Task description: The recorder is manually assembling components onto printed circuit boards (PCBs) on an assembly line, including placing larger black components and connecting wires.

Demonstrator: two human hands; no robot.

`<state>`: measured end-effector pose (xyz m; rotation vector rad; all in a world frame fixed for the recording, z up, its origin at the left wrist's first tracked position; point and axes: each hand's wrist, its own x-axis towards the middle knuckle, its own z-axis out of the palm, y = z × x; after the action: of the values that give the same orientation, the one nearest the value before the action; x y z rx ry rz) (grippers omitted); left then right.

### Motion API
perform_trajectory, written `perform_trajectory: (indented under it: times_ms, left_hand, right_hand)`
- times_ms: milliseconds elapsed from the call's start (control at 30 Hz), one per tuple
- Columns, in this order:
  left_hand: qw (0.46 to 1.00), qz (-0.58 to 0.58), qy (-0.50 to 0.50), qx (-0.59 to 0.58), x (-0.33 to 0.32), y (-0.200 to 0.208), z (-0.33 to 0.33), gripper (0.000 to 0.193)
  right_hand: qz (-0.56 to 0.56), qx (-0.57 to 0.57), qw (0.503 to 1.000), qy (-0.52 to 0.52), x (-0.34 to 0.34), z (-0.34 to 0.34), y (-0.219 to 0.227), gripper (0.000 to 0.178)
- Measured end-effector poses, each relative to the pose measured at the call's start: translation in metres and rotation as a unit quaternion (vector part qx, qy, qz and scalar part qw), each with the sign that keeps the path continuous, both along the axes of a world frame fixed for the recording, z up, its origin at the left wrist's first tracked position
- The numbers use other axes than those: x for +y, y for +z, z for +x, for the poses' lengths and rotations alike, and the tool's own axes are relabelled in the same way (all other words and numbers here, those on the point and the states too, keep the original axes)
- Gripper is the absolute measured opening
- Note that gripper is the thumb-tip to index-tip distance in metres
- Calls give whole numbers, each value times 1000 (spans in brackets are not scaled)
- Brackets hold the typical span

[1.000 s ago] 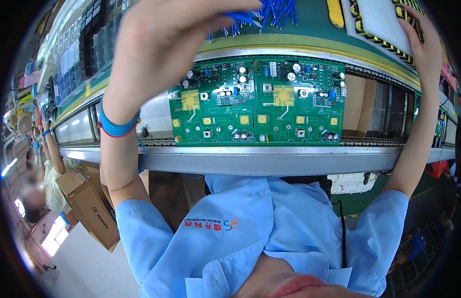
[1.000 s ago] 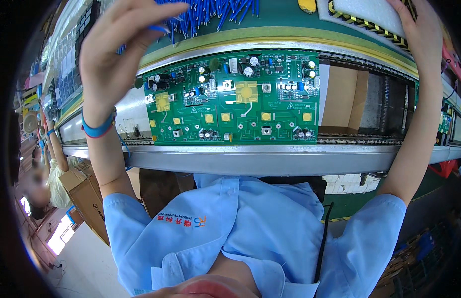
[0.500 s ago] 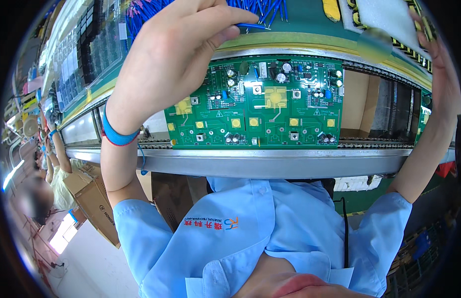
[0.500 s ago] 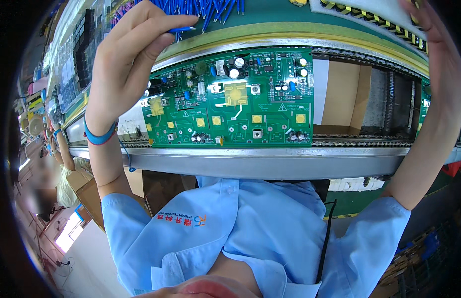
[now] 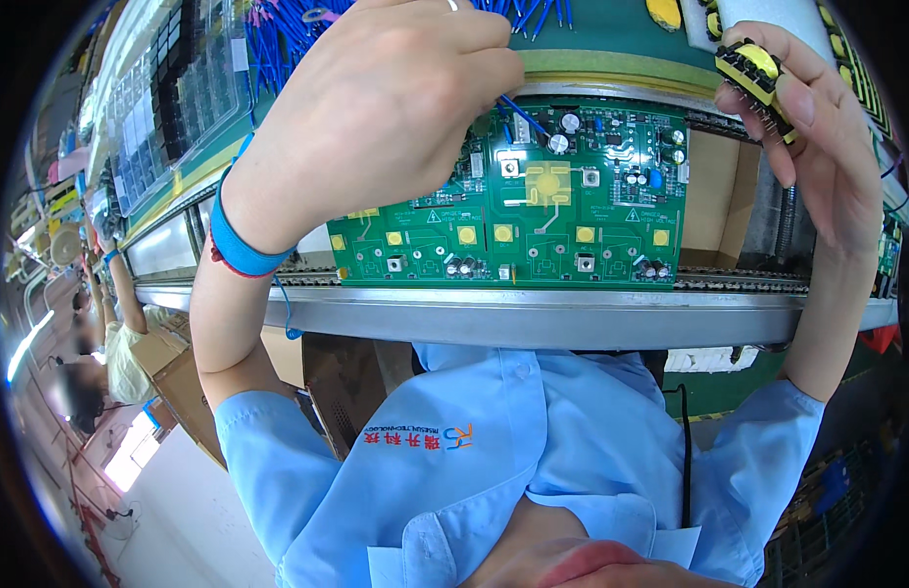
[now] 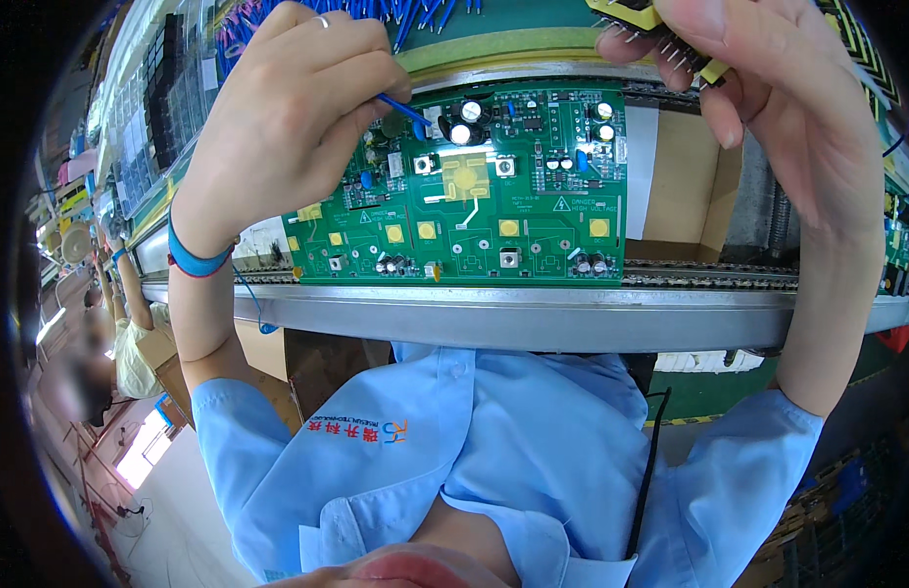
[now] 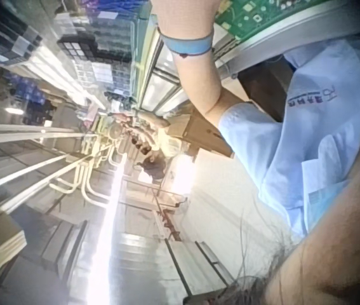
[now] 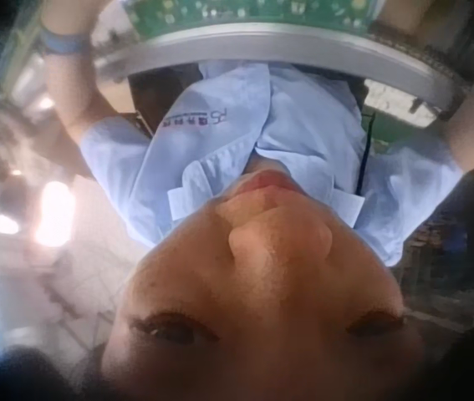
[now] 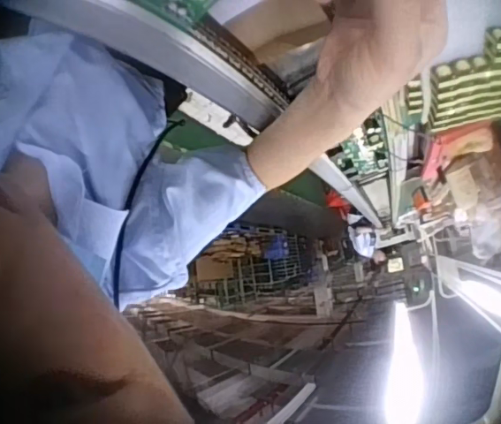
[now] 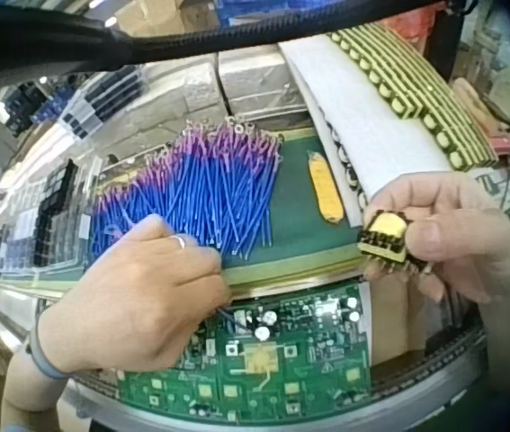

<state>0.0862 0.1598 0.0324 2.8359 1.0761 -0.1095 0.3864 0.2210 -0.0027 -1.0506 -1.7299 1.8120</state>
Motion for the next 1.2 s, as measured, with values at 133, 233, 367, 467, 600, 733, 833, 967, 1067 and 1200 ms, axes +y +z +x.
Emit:
perform_trajectory:
  times_ms: [133, 233, 367, 467, 600, 733, 833, 967, 1067, 1200]
  left_hand:
    - [999, 11, -9, 32, 1, 4, 12, 5]
    - [996, 49, -45, 57, 0, 3, 12, 6]
    - [999, -12, -22, 32, -1, 1, 12, 7]
    - [989, 84, -94, 80, -2, 5, 16, 8]
    - [983, 118, -87, 113, -11, 3, 22, 9]
    - [985, 119, -91, 81, -12, 0, 20, 9]
    - [997, 31, -46, 46, -8, 3, 15, 8]
    - [996, -7, 5, -94, -5, 4, 18, 11]
    - [969, 15, 68, -237, -16, 3, 11, 14]
    - [949, 33, 79, -303, -21, 6, -8, 16]
  right_hand:
    - [27, -48, 998, 14, 6, 6, -1, 63]
    - [53, -66, 996, 8, 4, 4, -2, 63]
    - [57, -70, 996, 24, 2, 1, -3, 63]
    - [54, -66, 996, -2, -4, -1, -3, 62]
    - [140, -84, 986, -13, -22, -7, -12, 57]
    - [203, -72, 976, -22, -33, -16, -10, 50]
    - [183, -94, 979, 0, -34, -18, -4, 43]
    - [167, -166, 971, 34, -41, -24, 17, 34]
    - [371, -216, 900, 73, -52, -44, 4, 33]
    - [495, -284, 815, 101, -59, -49, 7, 33]
